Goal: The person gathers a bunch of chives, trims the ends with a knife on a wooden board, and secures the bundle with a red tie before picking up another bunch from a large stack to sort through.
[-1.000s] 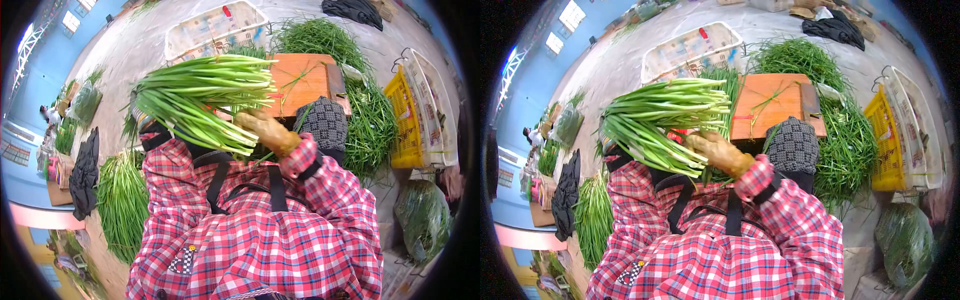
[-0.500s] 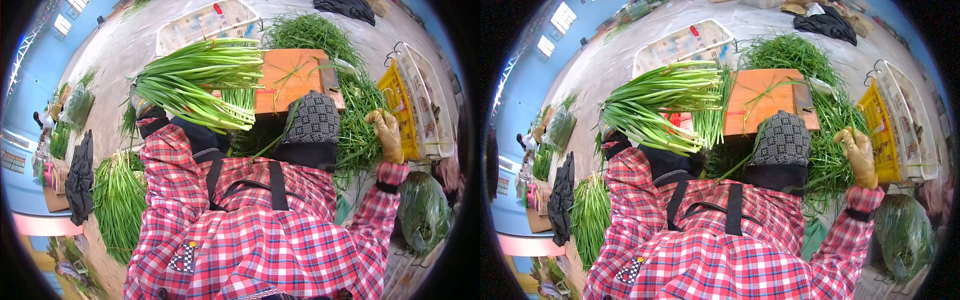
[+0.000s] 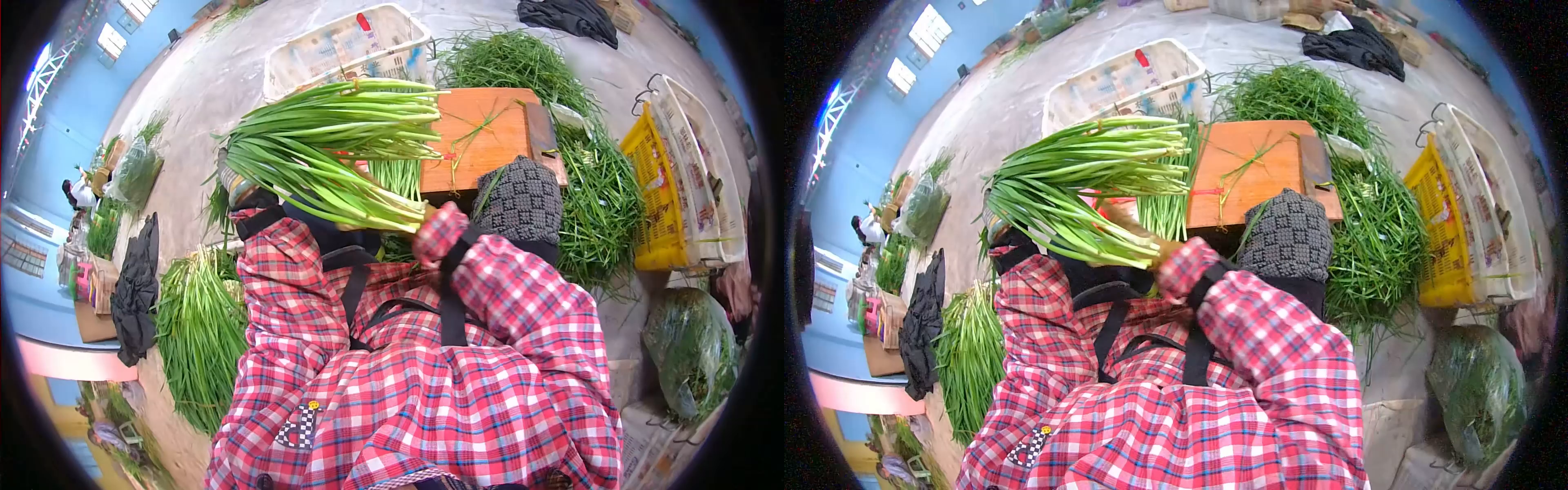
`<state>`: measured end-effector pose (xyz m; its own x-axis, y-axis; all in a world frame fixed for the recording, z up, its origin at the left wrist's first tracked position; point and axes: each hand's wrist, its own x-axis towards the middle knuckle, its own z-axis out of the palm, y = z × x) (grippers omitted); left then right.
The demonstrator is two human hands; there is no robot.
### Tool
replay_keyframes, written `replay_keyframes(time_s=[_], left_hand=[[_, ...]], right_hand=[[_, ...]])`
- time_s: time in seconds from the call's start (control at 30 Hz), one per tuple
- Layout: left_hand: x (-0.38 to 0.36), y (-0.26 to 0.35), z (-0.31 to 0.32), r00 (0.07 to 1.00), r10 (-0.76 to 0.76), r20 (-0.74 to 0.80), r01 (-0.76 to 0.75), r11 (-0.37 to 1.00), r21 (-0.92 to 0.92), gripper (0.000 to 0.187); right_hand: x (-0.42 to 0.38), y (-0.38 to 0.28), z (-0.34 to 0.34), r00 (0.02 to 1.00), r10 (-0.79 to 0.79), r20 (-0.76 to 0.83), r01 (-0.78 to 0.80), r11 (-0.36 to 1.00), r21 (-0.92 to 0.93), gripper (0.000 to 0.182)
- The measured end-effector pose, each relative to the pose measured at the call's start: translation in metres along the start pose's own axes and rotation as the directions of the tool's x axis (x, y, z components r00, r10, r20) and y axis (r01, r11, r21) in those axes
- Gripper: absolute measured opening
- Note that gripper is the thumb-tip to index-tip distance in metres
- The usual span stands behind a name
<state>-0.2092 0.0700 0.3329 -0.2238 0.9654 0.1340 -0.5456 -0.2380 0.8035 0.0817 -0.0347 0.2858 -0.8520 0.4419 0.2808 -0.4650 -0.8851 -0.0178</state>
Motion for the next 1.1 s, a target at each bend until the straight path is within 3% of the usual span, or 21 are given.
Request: replay_keyframes(time_s=[0.03,0.13,0.2,0.27,0.3,0.33,0.37,0.4,0.43,0.53,0.57,0.6,0.63,0.67,0.7,0.73,0.77,0.83,0.9,1.03,1.1], left_hand=[[-0.005,0.002,0.004,1.000,-0.004,0.019,0.005,0.998,-0.062,0.059],[-0.020,0.003,0.014,0.992,-0.004,0.122,0.036,0.964,-0.262,0.058],[-0.033,0.002,0.020,0.943,0.013,0.332,0.137,0.895,-0.425,0.057],[-0.043,0.006,0.022,0.796,0.026,0.605,0.340,0.808,-0.482,0.057],[-0.046,0.010,0.023,0.795,0.018,0.606,0.336,0.819,-0.466,0.056],[-0.047,0.011,0.023,0.924,-0.010,0.382,0.186,0.885,-0.427,0.051],[-0.050,0.012,0.023,0.992,-0.011,0.127,0.054,0.938,-0.342,0.047],[-0.052,0.015,0.029,0.998,0.004,0.058,0.016,0.941,-0.339,0.046],[-0.052,0.018,0.032,0.996,0.028,0.086,0.008,0.921,-0.390,0.045],[-0.055,0.024,0.041,0.976,0.099,0.194,0.018,0.850,-0.527,0.043],[-0.056,0.024,0.045,0.963,0.117,0.242,0.045,0.818,-0.573,0.042],[-0.056,0.024,0.047,0.948,0.127,0.293,0.085,0.783,-0.616,0.041],[-0.057,0.024,0.050,0.930,0.137,0.341,0.129,0.747,-0.652,0.040],[-0.056,0.024,0.052,0.911,0.143,0.386,0.179,0.707,-0.684,0.039],[-0.056,0.025,0.053,0.920,0.148,0.364,0.159,0.706,-0.690,0.039],[-0.067,0.028,0.073,0.972,0.210,0.109,-0.136,0.873,-0.468,0.036],[-0.068,0.030,0.077,0.979,0.200,0.034,-0.169,0.898,-0.406,0.036],[-0.069,0.032,0.078,0.983,0.171,0.060,-0.129,0.892,-0.434,0.036],[-0.072,0.030,0.081,0.984,0.133,0.116,-0.066,0.886,-0.458,0.036],[-0.076,0.023,0.092,0.976,0.067,0.206,0.037,0.885,-0.465,0.035],[-0.079,0.022,0.096,0.971,0.052,0.232,0.062,0.886,-0.459,0.035]], right_hand=[[-0.001,0.012,0.032,0.982,-0.185,0.030,0.186,0.951,-0.246,0.050],[0.006,0.027,0.042,0.958,-0.269,0.096,0.285,0.907,-0.309,0.046],[0.005,0.039,0.040,0.945,-0.310,0.101,0.324,0.864,-0.384,0.043],[-0.007,0.047,0.032,0.937,-0.338,0.086,0.325,0.754,-0.571,0.041],[-0.019,0.050,0.028,0.931,-0.355,0.085,0.300,0.610,-0.734,0.041],[-0.032,0.049,0.022,0.928,-0.347,0.137,0.203,0.162,-0.966,0.035],[-0.054,0.044,0.016,0.932,-0.316,0.177,0.067,-0.329,-0.942,0.030],[-0.074,0.045,0.066,0.920,-0.357,-0.160,-0.338,-0.521,-0.783,0.027],[-0.096,0.046,0.124,0.768,-0.465,-0.440,-0.635,-0.641,-0.431,0.027],[-0.186,0.032,0.141,0.687,-0.703,-0.187,-0.663,-0.500,-0.557,0.023],[-0.218,0.016,0.150,0.674,-0.726,-0.136,-0.699,-0.567,-0.436,0.023],[-0.248,0.006,0.160,0.515,-0.845,-0.146,-0.809,-0.423,-0.409,0.020],[-0.277,-0.007,0.165,0.478,-0.878,0.008,-0.789,-0.433,-0.436,0.016],[-0.328,-0.025,0.146,0.360,-0.931,0.062,-0.831,-0.351,-0.431,0.022],[-0.335,-0.021,0.169,0.342,-0.938,0.055,-0.933,-0.332,0.141,0.043],[-0.336,-0.021,0.172,0.271,-0.959,0.082,-0.917,-0.231,0.326,0.048],[-0.332,-0.023,0.176,0.206,-0.971,0.123,-0.861,-0.121,0.494,0.054],[-0.295,-0.043,0.179,0.537,-0.796,0.281,-0.834,-0.551,0.031,0.051],[-0.213,-0.027,0.185,0.650,-0.680,0.339,-0.595,-0.733,-0.330,0.046],[-0.104,-0.007,0.154,0.865,-0.371,0.338,-0.275,-0.913,-0.300,0.037],[-0.074,-0.007,0.134,0.864,-0.217,0.454,-0.212,-0.975,-0.063,0.042]])
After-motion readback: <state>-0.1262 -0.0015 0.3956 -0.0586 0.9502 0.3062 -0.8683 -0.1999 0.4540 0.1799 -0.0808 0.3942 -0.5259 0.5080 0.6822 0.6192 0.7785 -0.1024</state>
